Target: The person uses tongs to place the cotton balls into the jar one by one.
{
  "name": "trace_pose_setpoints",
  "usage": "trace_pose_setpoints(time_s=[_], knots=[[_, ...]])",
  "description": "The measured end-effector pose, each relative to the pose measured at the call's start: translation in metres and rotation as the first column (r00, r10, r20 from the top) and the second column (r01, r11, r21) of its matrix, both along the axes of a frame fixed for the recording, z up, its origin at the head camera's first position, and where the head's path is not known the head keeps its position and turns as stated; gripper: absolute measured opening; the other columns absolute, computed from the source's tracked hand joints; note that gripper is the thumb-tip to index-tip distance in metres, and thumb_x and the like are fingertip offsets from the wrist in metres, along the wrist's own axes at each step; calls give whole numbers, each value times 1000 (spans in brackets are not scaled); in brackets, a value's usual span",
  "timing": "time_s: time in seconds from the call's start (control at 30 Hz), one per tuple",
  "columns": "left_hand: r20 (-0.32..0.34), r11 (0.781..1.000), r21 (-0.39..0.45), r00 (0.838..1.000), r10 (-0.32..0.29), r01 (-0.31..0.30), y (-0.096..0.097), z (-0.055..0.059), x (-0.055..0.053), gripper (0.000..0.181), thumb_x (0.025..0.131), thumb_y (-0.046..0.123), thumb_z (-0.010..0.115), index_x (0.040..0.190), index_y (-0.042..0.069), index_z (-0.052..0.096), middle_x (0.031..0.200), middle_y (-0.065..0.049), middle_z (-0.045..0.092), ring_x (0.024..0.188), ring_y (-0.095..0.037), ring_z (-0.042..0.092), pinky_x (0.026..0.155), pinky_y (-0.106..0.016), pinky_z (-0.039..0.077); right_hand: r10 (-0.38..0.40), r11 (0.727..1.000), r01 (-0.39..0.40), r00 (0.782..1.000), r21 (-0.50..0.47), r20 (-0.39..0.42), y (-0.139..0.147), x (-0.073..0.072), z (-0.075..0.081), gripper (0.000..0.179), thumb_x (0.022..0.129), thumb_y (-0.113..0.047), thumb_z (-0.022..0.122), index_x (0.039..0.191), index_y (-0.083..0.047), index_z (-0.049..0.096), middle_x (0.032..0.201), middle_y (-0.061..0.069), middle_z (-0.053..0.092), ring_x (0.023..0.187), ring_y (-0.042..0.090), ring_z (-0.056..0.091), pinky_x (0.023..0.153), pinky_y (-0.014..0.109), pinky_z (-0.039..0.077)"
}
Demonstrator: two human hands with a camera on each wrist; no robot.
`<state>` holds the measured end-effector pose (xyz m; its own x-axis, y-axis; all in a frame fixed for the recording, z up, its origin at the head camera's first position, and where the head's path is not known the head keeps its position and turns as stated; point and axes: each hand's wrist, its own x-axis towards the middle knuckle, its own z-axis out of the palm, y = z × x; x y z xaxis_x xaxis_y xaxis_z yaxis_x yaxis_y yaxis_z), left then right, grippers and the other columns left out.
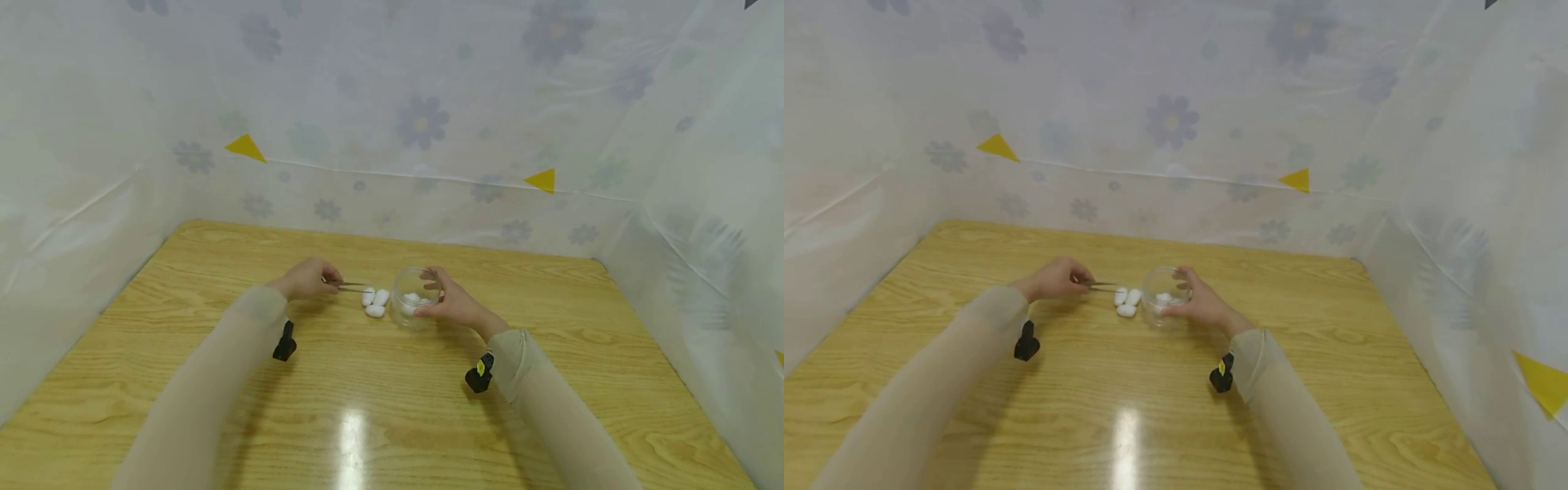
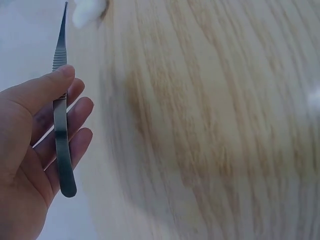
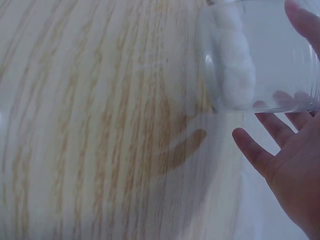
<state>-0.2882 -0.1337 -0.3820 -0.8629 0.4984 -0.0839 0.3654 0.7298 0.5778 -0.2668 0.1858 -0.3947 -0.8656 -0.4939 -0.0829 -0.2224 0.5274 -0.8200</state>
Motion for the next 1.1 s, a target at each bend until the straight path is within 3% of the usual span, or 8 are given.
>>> trace_pose_setpoints(time_s=[0.63, 1.1], knots=[[-14, 989, -145, 1000, -14, 12, -2, -7, 2, 16, 89, 13, 64, 103, 7, 69, 105, -10, 68, 97, -25, 63, 85, -39, 50, -1, 1000, 1, 1000, -2, -4, 1, 0, -1, 90, 83, -24, 73, 148, -9, 14, 151, 15, 26, 135, 37, 32, 101, 52, 37], [-45, 997, -75, 999, -8, 4, -7, -6, 1, 13, 87, 12, 65, 96, 4, 70, 94, -10, 70, 85, -21, 63, 77, -38, 51, -20, 1000, 20, 1000, -2, 9, -1, -1, -1, 90, 81, -24, 74, 148, -11, 15, 151, 11, 27, 136, 34, 32, 103, 52, 36]])
